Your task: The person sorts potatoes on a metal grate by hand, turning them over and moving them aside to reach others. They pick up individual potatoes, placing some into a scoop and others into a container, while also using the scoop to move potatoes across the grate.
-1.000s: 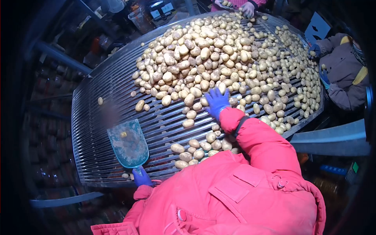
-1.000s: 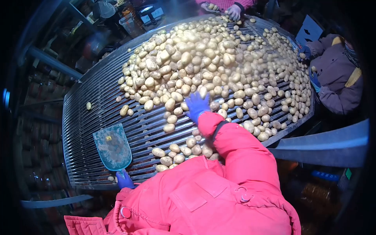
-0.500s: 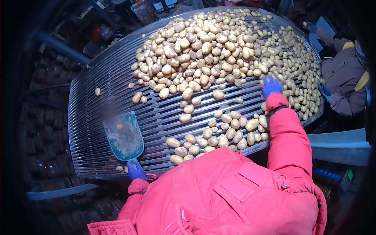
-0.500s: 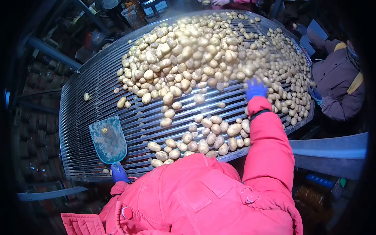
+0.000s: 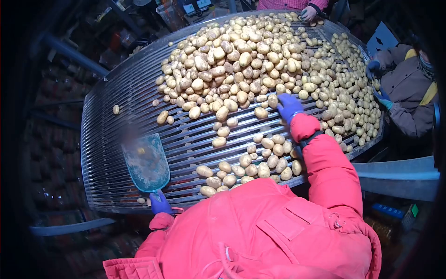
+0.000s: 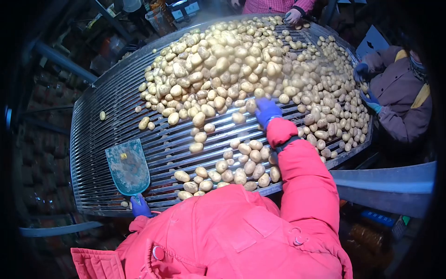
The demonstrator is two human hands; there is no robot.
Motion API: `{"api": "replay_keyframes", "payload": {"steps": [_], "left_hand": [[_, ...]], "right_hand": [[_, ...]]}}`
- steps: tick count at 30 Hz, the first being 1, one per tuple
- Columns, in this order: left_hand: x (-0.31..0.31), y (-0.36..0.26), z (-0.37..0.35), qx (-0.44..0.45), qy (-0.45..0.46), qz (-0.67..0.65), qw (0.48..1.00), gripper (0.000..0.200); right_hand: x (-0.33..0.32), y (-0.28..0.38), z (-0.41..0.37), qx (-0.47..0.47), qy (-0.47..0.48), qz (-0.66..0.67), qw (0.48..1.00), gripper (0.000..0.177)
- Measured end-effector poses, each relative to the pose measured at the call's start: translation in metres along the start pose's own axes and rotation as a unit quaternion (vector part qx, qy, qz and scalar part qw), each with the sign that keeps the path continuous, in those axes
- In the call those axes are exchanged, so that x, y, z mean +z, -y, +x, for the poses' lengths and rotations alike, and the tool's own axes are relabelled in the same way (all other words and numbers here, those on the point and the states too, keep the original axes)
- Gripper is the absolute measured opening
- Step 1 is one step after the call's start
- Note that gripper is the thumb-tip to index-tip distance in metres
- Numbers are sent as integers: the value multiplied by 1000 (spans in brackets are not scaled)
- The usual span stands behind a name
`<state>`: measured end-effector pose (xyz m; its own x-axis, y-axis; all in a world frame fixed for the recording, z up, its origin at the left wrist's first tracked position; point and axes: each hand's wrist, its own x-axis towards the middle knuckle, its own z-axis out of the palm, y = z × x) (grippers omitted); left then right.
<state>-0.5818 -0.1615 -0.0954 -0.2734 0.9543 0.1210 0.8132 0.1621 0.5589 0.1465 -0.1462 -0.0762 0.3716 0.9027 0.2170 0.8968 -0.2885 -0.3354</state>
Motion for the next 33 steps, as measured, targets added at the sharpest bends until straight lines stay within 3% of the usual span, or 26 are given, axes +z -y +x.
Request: {"api": "replay_keyframes", "payload": {"steps": [2, 7, 11, 14, 17, 18, 19, 20, 21, 24, 26, 27, 28, 30, 33], "left_hand": [[-2, -6, -1, -7, 9, 13, 1000, 32], [-8, -24, -7, 6, 2, 17, 1000, 32], [-12, -29, -10, 20, -6, 59, 998, 34], [-2, -3, -2, 12, 13, -17, 1000, 37], [-5, -12, -5, -14, 1, 52, 999, 38], [-7, -16, -6, -13, 3, 60, 998, 38], [-9, -20, -7, -13, 6, 69, 998, 38], [-9, -21, -7, -14, 8, 76, 997, 38], [-8, -19, -6, -10, 10, 69, 998, 38], [-8, -13, -5, -17, 26, 47, 998, 42], [-10, -12, -3, -46, 47, 31, 997, 50], [-12, -15, -4, -42, 47, 38, 997, 50], [-14, -22, -5, -38, 45, 44, 997, 50], [-21, -40, -8, -30, 40, 65, 997, 51], [-25, -56, -12, -35, 24, 87, 995, 51]], "right_hand": [[19, 8, 2, -27, -41, -35, 998, 31], [-16, 9, 13, 88, 91, 33, 991, 40], [-29, 22, -7, 45, 125, 47, 990, 54], [-13, 13, -12, 9, 107, 36, 994, 56], [20, -15, -2, 69, -17, 186, 980, 54], [20, -17, 5, 156, -14, 362, 919, 45], [18, -20, 12, 237, -8, 522, 819, 36], [11, -21, 18, 307, -2, 659, 686, 27], [2, -20, 23, 302, -10, 747, 592, 16], [5, -1, 59, 210, -68, 613, 758, 18], [-3, 25, 92, 166, -48, 416, 893, 26], [-9, 44, 107, 156, -24, 321, 934, 30], [-17, 76, 111, 50, -140, 296, 943, 24], [-7, 99, 133, -71, -178, 136, 972, 36], [-19, 126, 163, -19, -1, 32, 999, 56]]}}
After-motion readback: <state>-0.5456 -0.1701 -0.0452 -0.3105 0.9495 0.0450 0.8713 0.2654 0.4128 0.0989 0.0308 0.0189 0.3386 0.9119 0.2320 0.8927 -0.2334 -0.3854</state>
